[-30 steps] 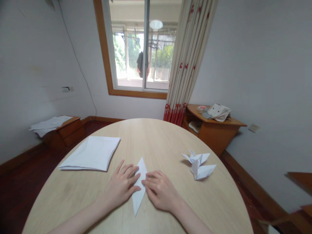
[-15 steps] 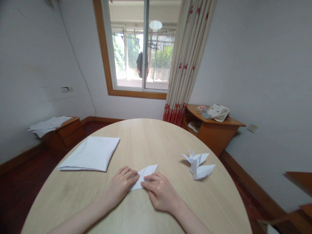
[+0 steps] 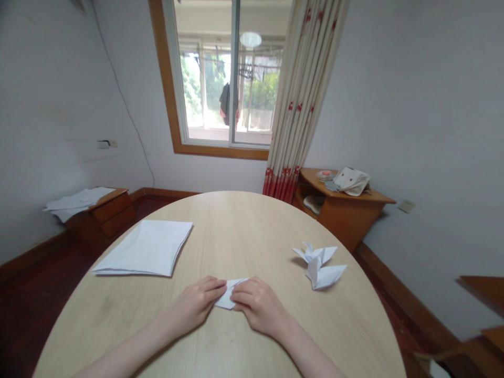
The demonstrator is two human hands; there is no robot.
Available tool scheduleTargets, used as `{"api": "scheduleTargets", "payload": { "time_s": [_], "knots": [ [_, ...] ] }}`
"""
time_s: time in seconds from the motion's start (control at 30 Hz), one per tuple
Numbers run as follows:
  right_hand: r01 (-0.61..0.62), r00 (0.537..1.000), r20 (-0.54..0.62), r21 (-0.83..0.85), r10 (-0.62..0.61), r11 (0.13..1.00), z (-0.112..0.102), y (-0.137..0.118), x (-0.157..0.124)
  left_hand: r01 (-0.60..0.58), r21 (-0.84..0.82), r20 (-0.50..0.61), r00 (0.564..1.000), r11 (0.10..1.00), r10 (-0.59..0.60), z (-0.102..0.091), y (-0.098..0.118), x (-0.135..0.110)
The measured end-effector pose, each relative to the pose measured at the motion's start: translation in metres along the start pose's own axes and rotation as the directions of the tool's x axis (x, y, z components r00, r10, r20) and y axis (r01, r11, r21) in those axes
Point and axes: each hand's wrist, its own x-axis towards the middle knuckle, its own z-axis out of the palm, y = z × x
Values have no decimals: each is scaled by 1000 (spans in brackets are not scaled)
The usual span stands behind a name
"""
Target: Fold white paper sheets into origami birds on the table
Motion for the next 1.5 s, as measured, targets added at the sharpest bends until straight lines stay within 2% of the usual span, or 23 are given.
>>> {"api": "scheduleTargets", "payload": {
  "time_s": [0.23,0.53,0.8,0.97,1.13,1.5],
  "knots": [
    [-67,998,-3,52,67,996,3,2,-1,33,-131,-58,997,991,-41,-2,4,0],
    [-150,988,35,28,149,988,-1,-6,2,71,-137,-16,997,988,-74,-13,12,2],
    [-188,981,45,28,187,982,1,-11,5,80,-161,-48,995,984,-89,-5,8,3],
    [-252,967,22,-37,253,967,6,-12,6,75,-158,-66,994,985,-86,-2,6,4],
    [-329,944,2,-24,329,944,9,-12,7,109,-160,-53,991,981,-119,1,6,5],
    [-356,934,9,-61,357,933,13,-8,7,122,-128,-87,987,984,-133,5,8,4]
  ]
}}
